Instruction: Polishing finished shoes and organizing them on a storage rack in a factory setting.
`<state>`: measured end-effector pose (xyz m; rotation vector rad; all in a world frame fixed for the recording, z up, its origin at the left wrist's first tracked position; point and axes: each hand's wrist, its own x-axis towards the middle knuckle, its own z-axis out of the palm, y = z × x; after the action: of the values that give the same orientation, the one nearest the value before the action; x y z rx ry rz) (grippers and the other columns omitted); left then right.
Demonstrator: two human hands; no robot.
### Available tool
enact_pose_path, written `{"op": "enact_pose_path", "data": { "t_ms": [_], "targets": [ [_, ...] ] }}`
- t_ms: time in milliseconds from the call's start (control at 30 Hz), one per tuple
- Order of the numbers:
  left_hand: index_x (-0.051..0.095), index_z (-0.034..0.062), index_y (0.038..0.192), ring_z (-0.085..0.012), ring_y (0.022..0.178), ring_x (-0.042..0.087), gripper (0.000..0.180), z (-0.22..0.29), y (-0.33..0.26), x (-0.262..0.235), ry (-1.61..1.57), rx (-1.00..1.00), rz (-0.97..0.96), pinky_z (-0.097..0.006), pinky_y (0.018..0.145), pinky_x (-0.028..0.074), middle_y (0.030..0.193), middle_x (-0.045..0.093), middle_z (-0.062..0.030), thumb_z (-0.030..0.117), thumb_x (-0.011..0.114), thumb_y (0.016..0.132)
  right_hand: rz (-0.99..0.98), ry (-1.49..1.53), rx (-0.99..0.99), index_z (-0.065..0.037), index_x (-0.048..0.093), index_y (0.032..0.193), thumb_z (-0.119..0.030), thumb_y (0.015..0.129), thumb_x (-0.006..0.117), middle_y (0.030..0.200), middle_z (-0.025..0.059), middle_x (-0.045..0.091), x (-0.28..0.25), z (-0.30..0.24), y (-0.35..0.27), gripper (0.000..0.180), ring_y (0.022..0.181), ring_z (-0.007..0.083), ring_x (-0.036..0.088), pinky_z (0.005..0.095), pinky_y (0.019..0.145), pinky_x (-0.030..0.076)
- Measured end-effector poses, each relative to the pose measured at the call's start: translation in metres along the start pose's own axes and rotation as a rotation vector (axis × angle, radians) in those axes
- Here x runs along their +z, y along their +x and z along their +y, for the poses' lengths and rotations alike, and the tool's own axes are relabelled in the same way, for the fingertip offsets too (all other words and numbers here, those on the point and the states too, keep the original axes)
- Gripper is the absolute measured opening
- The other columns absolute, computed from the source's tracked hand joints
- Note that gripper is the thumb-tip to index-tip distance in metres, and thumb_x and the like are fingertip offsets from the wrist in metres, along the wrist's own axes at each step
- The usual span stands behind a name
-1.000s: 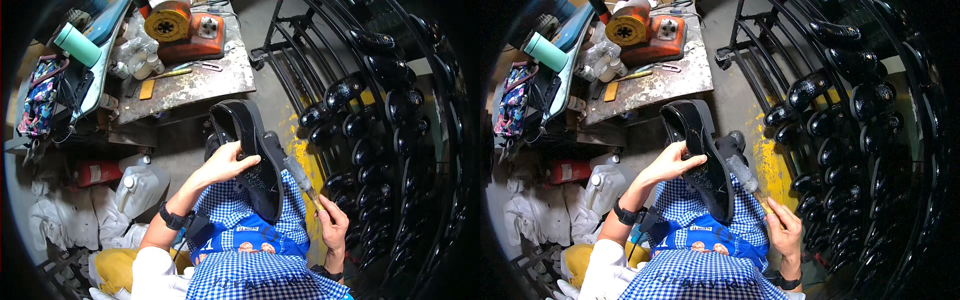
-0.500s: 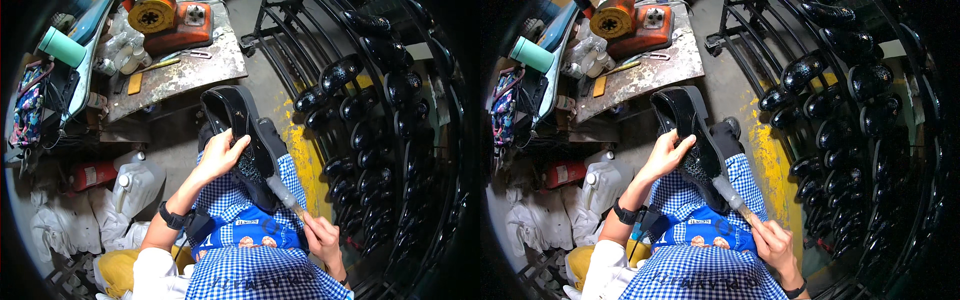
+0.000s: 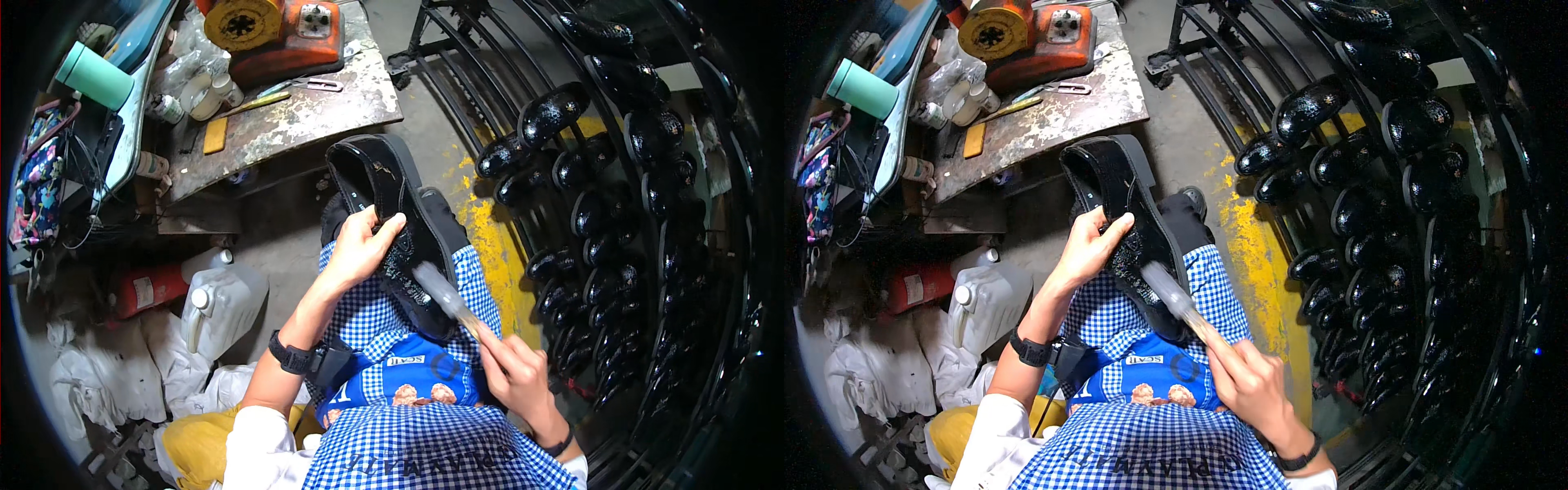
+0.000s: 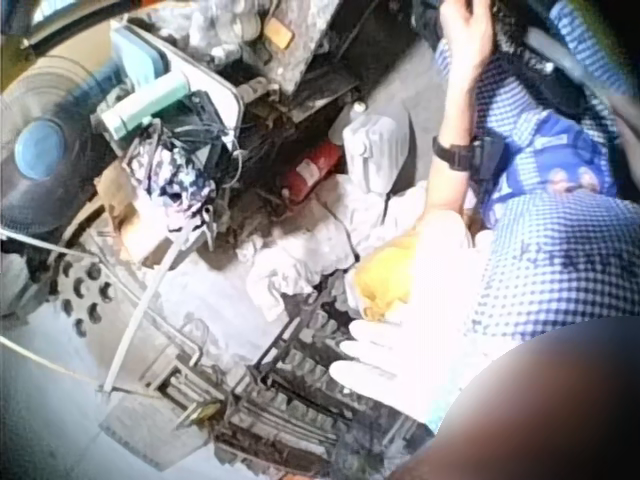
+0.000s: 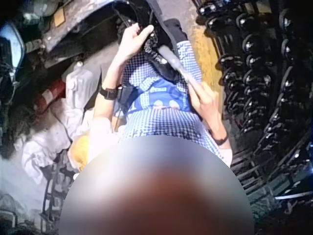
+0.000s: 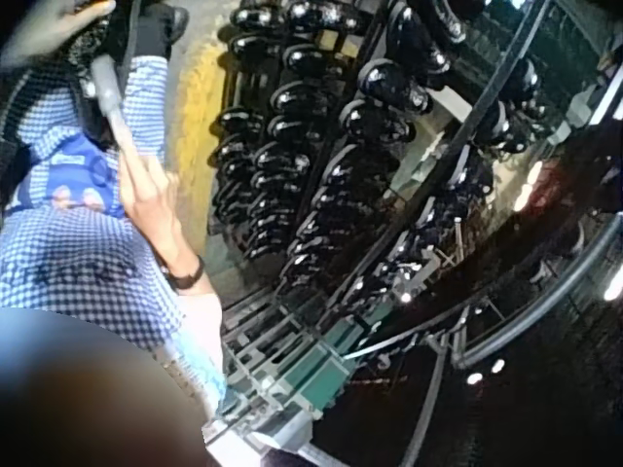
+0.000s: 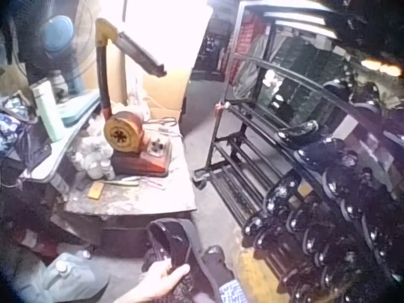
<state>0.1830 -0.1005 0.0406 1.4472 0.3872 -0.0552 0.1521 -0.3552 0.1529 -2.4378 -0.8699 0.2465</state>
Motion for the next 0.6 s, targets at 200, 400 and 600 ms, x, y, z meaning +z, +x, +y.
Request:
{"op": "enact_pose_path", "data": {
  "t_ms": [200,400,600],
  "targets": [
    [0.059,-0.0034,0.088,-0.0055,0.068,0.052,0.023,-0.008,0.006,-0.003,-0.029,0.010,-0.008,-0.023,0.060,0.044,0.076,0.061,-0.0016,0.019,0.056,0.087,-0.046,-0.092,0.054,-0.001,0.064,0.102,0.003,0.070,0.064,0.055,0.0080,0.048,-0.023,-0.010,-0.017,0.032,0.041,0.0174,0.048,0.0283,0.039,0.038],
    [0.059,-0.0036,0.087,-0.0057,0.067,0.052,0.024,-0.007,0.004,-0.004,-0.012,0.004,0.008,-0.023,0.060,0.044,0.075,0.061,-0.0013,0.021,0.056,0.086,-0.027,-0.053,0.014,-0.001,0.062,0.105,0.004,0.072,0.063,0.057,0.0094,0.050,-0.001,-0.004,0.003,0.034,0.043,0.0181,0.050,0.0293,0.040,0.038],
    [0.058,-0.0046,0.091,-0.0058,0.069,0.052,0.024,-0.001,0.000,-0.003,-0.027,0.009,0.006,-0.023,0.061,0.043,0.077,0.061,-0.0014,0.019,0.056,0.086,0.008,-0.058,0.030,0.000,0.062,0.104,0.005,0.071,0.063,0.057,0.0100,0.050,-0.002,-0.007,-0.008,0.034,0.043,0.0201,0.051,0.0307,0.041,0.039]
  ]
}}
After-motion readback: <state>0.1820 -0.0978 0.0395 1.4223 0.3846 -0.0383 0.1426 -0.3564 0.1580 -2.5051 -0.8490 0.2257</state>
